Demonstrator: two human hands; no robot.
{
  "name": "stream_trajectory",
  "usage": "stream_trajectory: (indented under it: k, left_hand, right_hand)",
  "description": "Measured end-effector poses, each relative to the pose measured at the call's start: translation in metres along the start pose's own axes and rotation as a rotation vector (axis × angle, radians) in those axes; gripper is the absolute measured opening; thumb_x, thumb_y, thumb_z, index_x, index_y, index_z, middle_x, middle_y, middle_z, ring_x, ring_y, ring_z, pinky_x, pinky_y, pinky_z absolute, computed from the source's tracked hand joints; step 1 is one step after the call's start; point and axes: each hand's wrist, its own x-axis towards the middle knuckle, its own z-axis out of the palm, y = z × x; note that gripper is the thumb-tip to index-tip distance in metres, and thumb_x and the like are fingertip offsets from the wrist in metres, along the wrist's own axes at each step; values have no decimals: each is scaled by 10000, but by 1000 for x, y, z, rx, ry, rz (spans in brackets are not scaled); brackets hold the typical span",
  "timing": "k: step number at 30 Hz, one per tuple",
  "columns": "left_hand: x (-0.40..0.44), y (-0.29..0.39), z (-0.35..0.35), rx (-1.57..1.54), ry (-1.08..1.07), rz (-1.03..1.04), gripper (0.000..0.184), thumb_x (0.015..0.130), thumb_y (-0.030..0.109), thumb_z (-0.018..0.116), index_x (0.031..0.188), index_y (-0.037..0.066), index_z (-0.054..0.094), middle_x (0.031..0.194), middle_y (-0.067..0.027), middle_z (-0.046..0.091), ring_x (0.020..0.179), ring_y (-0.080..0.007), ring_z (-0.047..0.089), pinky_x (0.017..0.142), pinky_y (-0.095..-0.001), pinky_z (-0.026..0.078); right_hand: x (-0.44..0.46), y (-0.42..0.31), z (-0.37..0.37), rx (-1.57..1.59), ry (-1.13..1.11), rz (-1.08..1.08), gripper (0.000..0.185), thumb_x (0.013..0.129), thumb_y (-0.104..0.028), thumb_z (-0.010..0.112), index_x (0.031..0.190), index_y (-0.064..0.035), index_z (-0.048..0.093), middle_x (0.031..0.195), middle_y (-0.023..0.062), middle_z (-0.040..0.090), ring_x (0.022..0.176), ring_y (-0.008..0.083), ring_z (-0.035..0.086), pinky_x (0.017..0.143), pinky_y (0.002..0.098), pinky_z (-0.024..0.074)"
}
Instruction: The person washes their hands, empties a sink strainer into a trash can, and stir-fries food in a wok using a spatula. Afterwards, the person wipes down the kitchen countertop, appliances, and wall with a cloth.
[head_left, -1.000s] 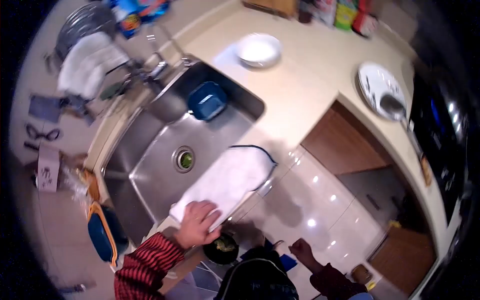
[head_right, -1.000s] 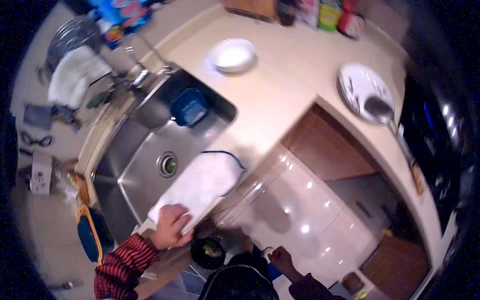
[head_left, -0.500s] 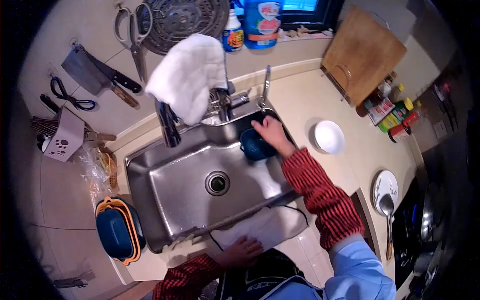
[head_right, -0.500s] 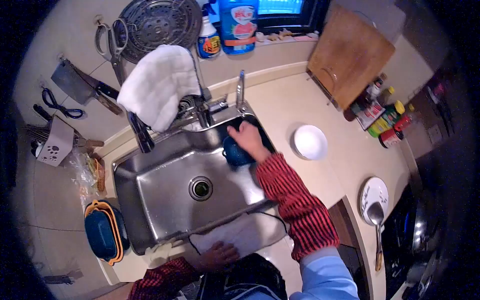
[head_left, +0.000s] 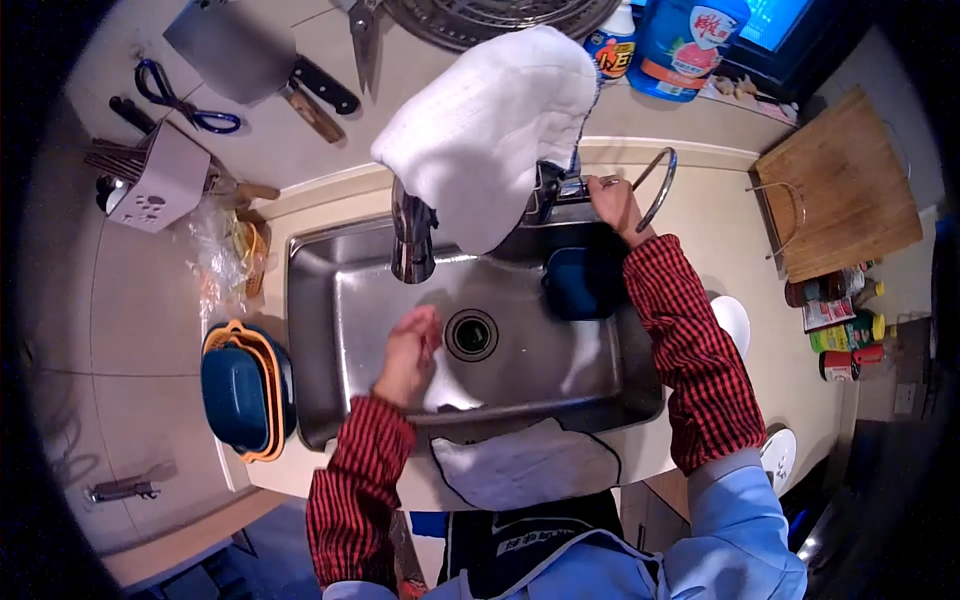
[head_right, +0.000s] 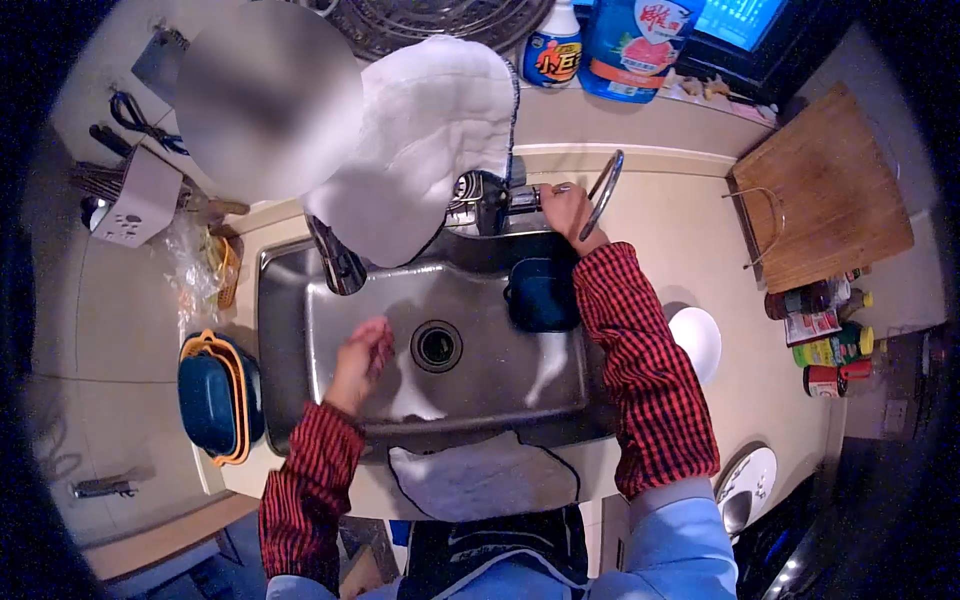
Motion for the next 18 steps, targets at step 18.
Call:
stream_trajectory:
  k: [18]
  left_hand:
    - [118, -48, 17, -108, -96, 221, 218, 841, 182, 361, 677, 76, 458, 522, -15, 425, 357, -121, 379, 300, -265, 291]
  right_hand:
    - [-131, -108, 50, 1154, -930, 231, 202, 858, -185, 424, 948, -29, 515, 719, 26, 508, 596, 93, 477, 487, 218, 394]
